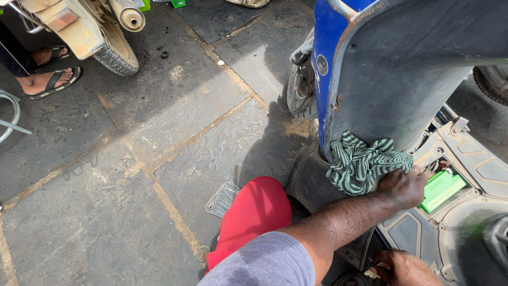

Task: The person works on a motorcycle's electrical system, handling wires and a small white connector near the battery compartment. They repeatedly insert and remove the connector while manipulating wires with both hands.

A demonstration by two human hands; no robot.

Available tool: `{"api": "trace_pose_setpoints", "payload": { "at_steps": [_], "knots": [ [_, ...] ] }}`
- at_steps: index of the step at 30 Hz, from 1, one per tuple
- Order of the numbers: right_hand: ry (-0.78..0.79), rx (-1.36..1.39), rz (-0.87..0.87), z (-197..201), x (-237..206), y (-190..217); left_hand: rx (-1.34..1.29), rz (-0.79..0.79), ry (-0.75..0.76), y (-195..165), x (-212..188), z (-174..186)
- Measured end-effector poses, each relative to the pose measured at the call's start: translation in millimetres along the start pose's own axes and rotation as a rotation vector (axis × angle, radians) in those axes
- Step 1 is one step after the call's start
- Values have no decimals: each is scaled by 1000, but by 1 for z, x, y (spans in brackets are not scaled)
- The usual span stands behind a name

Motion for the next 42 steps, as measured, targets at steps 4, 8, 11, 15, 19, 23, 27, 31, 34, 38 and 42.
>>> {"api": "trace_pose_setpoints", "payload": {
  "at_steps": [4,8,11,15,19,23,27,31,34,38,42],
  "knots": [
    [24,3,-22,-5,7,-8,26,-14,12,-1,-2,1],
    [-15,9,27,-11,11,-14,23,-7,29,-1,-3,2],
    [23,17,14,-18,19,-25,18,-21,-6,-2,-6,4],
    [7,99,-33,-30,37,-44,46,-74,-80,-5,-10,10],
    [-67,50,-34,-39,58,-62,-16,-67,-49,-7,-10,12],
    [-21,96,50,-45,67,-73,-38,-42,-29,-7,-12,11],
    [7,64,92,-47,67,-72,-15,-47,-66,-8,-14,13],
    [-62,42,16,-46,62,-73,-20,-15,-25,-7,-12,10],
    [-36,65,78,-45,63,-70,-56,3,-17,-7,-12,11],
    [-26,61,57,-43,67,-69,5,-1,-17,-11,-16,14],
    [-27,57,31,-40,73,-64,5,31,68,-12,-13,13]
  ]
}}
Point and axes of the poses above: each hand's wrist, its own x-axis towards the middle knuckle, its own z-axis out of the back of the hand, y = z × x, the point moved 6 cm from there along x, towards the middle knuckle, and after that the axes turned 3 degrees about y, right-handed, at the moved point
